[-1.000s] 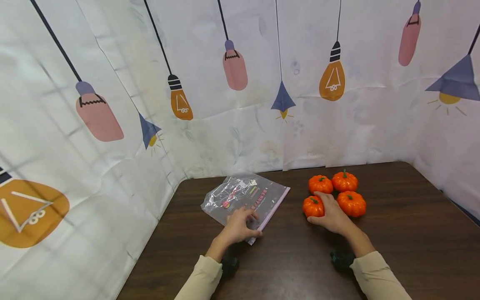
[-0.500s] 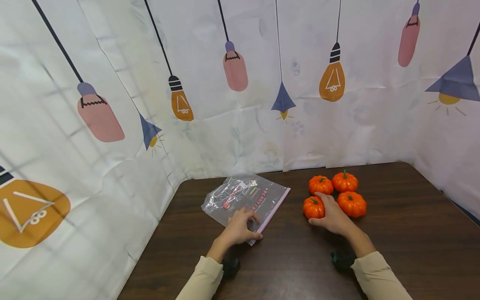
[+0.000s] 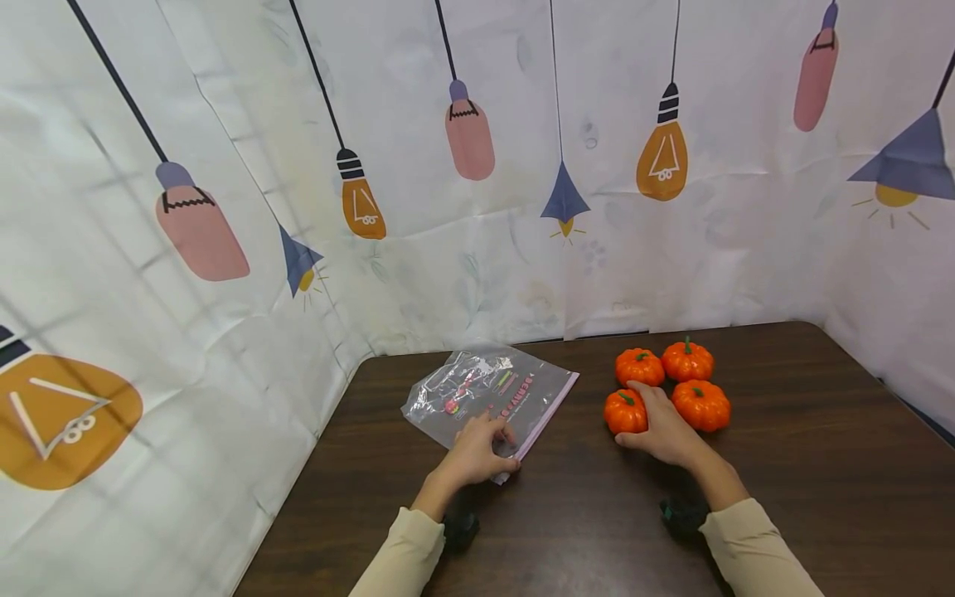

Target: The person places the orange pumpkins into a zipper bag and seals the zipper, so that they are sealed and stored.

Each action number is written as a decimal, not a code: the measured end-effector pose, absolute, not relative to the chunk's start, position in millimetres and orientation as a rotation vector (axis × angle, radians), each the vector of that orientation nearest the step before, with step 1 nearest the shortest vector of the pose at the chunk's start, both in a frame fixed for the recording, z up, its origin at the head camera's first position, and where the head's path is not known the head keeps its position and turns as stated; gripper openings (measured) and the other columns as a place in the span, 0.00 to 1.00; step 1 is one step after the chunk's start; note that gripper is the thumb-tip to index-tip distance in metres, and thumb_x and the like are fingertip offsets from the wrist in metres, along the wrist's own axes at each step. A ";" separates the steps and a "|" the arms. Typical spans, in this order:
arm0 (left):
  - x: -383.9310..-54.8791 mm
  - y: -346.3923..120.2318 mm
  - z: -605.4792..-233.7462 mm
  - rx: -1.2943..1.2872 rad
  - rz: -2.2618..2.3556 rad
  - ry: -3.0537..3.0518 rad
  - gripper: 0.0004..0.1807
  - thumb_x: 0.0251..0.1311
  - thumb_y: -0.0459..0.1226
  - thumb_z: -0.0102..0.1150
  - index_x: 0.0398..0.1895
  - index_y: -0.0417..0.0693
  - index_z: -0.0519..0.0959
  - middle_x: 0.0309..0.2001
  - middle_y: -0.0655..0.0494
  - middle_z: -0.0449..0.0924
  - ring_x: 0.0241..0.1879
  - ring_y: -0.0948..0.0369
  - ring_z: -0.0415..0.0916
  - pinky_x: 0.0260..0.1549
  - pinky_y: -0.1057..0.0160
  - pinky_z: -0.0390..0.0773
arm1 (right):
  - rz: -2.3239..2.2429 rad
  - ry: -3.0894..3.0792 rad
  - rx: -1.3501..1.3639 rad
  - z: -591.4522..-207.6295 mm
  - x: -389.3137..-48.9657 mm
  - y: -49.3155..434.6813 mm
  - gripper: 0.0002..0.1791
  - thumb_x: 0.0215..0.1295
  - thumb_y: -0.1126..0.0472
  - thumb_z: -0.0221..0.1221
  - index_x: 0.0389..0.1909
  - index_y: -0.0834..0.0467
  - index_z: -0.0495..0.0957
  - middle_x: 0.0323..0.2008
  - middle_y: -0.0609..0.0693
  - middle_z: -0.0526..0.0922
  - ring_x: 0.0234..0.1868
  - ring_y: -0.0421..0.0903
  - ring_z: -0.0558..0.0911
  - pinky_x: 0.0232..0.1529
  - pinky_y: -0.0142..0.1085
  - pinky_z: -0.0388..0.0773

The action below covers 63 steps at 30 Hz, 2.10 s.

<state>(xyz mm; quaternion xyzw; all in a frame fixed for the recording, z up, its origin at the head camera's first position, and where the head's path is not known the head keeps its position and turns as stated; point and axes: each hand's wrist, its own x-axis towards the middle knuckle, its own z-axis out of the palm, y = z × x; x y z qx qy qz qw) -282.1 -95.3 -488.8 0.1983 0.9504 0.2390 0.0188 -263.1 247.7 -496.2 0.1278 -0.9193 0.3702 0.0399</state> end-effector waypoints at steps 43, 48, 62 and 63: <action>-282.3 -97.5 -484.8 0.508 0.811 3.118 0.10 0.46 0.41 0.74 0.18 0.60 0.79 0.19 0.69 0.75 0.22 0.69 0.69 0.23 0.67 0.68 | 1.127 -2.791 0.357 -492.6 -264.5 247.7 0.54 0.59 0.43 0.72 0.75 0.67 0.55 0.69 0.71 0.64 0.62 0.67 0.72 0.60 0.69 0.69; -282.5 -97.2 -485.7 0.493 0.875 3.155 0.10 0.48 0.40 0.73 0.19 0.60 0.78 0.20 0.69 0.75 0.23 0.69 0.68 0.24 0.67 0.68 | 1.122 -2.790 0.353 -492.7 -264.3 247.1 0.53 0.59 0.43 0.71 0.74 0.66 0.55 0.69 0.71 0.65 0.61 0.67 0.73 0.60 0.69 0.70; -284.2 -94.0 -485.4 0.463 1.105 3.240 0.05 0.50 0.34 0.66 0.25 0.57 0.84 0.20 0.67 0.79 0.21 0.71 0.69 0.21 0.69 0.67 | 1.122 -2.793 0.326 -489.4 -262.6 243.3 0.54 0.59 0.41 0.71 0.75 0.65 0.55 0.69 0.70 0.65 0.61 0.67 0.74 0.59 0.68 0.71; -284.4 -93.9 -485.6 0.464 1.113 3.246 0.05 0.50 0.34 0.66 0.26 0.56 0.85 0.20 0.67 0.79 0.21 0.71 0.69 0.21 0.69 0.67 | 1.121 -2.793 0.326 -489.1 -262.6 243.1 0.54 0.59 0.41 0.71 0.74 0.65 0.55 0.69 0.70 0.65 0.61 0.67 0.74 0.59 0.68 0.71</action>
